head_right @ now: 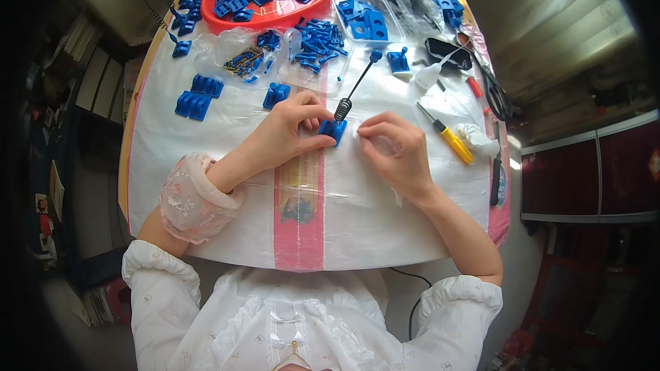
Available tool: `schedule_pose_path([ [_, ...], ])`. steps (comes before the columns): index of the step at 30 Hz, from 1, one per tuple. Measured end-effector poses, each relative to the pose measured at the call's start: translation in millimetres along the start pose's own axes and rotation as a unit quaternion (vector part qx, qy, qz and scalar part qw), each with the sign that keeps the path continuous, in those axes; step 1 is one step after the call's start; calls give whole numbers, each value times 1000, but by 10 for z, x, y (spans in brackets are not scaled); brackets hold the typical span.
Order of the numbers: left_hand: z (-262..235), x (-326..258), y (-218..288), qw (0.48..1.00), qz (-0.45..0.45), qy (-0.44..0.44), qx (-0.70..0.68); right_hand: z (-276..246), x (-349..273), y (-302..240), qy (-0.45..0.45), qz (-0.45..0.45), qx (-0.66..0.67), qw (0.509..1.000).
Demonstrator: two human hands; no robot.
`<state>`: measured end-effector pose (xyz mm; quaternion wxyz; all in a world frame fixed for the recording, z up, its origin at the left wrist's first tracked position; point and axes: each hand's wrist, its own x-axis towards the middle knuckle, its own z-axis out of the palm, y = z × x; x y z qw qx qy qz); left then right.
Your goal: The recorder is manually assembling a lighting fixture component using blue plastic pieces, a metal spring, and a soldering iron.
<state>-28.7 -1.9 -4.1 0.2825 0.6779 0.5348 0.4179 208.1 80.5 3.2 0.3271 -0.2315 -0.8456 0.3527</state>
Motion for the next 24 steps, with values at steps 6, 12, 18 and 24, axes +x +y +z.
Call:
schedule_pose_path([
  [6,4,6,0,1000,4,2,7,171,43,-48,5,-16,-64,998],
  [12,8,4,6,1000,-2,3,0,250,-7,-41,-16,-64,-89,994],
  [18,9,1,0,1000,2,5,2,237,-17,-44,-24,-57,-67,996],
  [24,18,-5,7,1000,-5,4,-2,236,-30,-96,-21,-31,-53,998],
])
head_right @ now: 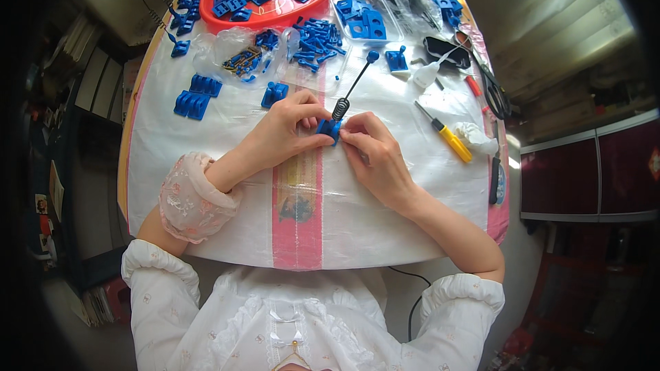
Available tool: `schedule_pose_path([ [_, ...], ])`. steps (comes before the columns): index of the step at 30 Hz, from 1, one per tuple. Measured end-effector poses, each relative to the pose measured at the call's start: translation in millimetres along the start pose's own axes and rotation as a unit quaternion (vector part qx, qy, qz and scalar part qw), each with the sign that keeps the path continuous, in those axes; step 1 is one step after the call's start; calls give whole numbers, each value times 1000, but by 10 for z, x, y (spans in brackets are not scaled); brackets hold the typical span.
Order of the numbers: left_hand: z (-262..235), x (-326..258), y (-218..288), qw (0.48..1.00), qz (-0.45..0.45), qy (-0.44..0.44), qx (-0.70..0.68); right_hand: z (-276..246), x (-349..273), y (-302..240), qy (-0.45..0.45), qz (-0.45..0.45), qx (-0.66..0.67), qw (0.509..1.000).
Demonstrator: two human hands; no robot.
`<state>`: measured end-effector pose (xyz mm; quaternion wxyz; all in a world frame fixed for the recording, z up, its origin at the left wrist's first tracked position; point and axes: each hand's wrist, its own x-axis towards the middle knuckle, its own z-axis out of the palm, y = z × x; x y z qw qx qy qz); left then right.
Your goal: The recorder is manually assembling a lighting fixture component using blue plastic pieces, a metal spring, and a soldering iron.
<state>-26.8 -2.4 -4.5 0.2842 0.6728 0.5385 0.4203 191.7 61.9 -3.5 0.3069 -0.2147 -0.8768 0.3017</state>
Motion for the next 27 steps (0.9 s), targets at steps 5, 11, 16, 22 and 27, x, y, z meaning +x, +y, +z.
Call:
schedule_pose_path([
  [5,-8,11,-10,1000,12,-4,9,14,-48,-4,-13,-40,6,999],
  [11,-13,5,4,1000,-4,-2,-5,-81,-84,-17,-25,-9,24,999],
  [16,-7,14,0,1000,4,-4,4,-244,-16,106,54,-17,-206,977],
  [22,-4,10,-4,1000,-4,-2,2,-231,-55,60,-30,-62,-206,976],
  [27,0,6,-19,1000,7,1,3,-232,-79,18,-84,-75,-179,977],
])
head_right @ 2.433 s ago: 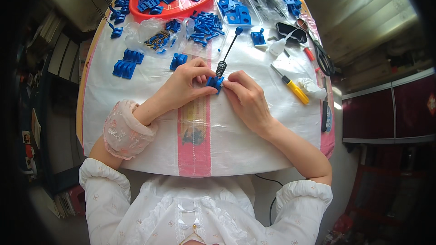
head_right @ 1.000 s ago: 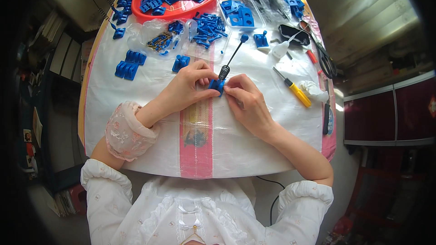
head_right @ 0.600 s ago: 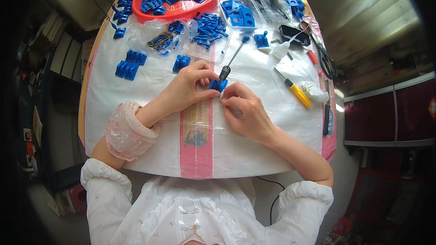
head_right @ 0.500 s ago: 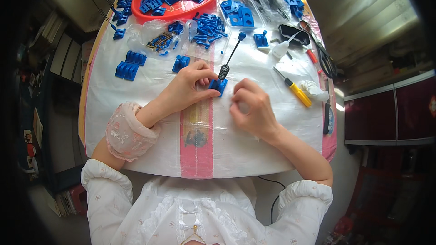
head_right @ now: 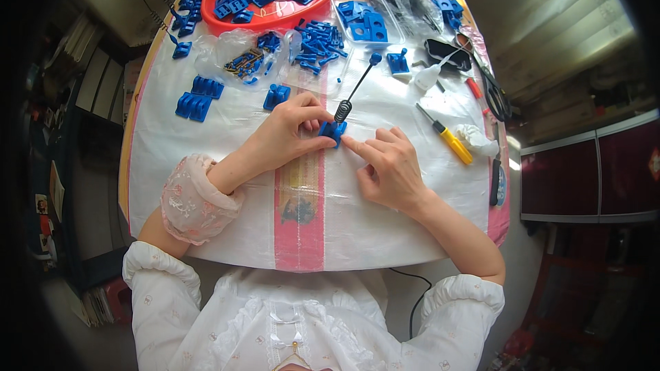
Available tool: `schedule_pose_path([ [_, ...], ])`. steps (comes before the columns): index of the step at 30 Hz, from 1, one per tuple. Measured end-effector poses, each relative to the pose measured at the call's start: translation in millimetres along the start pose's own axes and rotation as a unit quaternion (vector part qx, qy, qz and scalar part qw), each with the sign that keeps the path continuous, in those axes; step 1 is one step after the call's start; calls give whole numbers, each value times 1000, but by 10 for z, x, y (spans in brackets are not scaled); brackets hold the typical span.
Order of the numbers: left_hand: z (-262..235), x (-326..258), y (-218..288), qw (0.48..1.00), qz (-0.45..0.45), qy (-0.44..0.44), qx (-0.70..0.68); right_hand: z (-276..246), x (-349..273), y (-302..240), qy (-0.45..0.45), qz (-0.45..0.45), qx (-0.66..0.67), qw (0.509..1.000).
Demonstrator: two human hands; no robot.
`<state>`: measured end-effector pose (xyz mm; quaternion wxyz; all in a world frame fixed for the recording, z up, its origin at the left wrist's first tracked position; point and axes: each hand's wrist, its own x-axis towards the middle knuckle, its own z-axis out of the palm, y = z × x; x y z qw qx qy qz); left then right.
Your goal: The recorder is manually assembling a lighting fixture component using blue plastic pieces, a metal spring, and a soldering iron.
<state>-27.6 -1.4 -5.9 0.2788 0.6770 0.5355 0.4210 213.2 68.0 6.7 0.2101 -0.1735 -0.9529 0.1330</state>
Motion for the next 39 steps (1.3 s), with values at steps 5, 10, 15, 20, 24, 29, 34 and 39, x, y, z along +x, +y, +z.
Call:
schedule_pose_path([
  [5,0,-2,-8,1000,7,-2,4,17,-8,24,-9,-18,-13,1000],
  [10,-8,-1,13,1000,8,0,4,5,11,8,0,-11,-14,1000],
  [15,-2,2,17,1000,-1,-3,1,35,18,42,11,3,-11,1000],
  [20,-5,5,28,1000,-2,-1,-6,30,14,36,11,7,0,1000],
  [24,-4,-2,25,1000,-6,-2,-5,29,28,35,19,22,6,1000],
  [29,-2,1,18,1000,-4,-4,-2,12,27,12,6,0,26,1000],
  [34,-10,-4,27,1000,-4,-4,-2,26,42,11,20,20,6,1000],
  [39,-5,-1,20,1000,-4,-2,-3,19,36,17,11,15,27,999],
])
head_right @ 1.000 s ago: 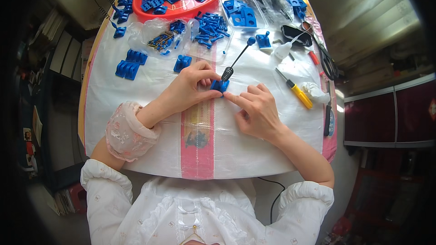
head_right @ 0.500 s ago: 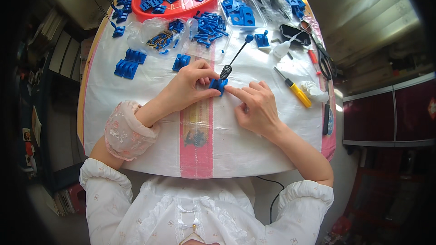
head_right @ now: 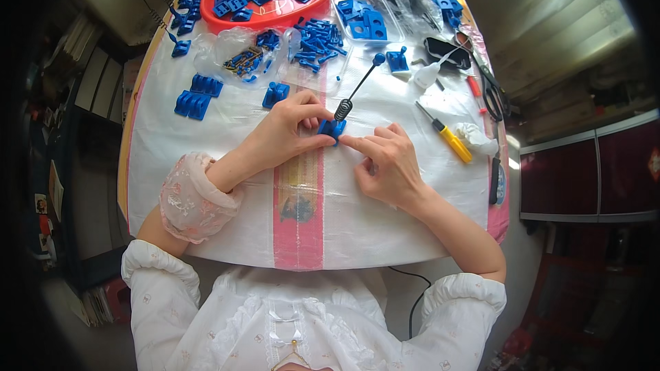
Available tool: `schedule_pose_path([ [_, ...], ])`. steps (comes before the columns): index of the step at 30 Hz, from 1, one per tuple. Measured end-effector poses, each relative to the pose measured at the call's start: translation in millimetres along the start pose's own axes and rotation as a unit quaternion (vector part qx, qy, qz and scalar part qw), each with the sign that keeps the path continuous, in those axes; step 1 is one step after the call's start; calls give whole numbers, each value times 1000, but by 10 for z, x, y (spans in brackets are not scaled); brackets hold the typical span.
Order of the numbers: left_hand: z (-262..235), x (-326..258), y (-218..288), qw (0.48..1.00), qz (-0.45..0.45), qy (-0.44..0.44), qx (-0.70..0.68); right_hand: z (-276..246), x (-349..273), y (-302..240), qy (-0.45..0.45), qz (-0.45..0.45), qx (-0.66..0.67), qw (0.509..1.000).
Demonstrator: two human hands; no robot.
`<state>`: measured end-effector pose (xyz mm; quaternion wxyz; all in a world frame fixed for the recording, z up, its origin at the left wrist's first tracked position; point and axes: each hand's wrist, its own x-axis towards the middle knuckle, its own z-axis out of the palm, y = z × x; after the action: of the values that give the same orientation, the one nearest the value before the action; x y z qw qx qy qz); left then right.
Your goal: The recorder is manually assembling a lighting fixture component using blue plastic pieces, a metal spring, and a soldering iron.
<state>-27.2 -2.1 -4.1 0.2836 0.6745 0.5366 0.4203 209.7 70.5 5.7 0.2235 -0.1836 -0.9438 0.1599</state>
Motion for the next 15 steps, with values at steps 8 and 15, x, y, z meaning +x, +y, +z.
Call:
schedule_pose_path([
  [8,7,4,-1,1000,4,2,1,10,-44,58,32,16,6,999],
  [15,1,6,-4,1000,6,0,4,35,-17,4,25,3,-49,999],
])
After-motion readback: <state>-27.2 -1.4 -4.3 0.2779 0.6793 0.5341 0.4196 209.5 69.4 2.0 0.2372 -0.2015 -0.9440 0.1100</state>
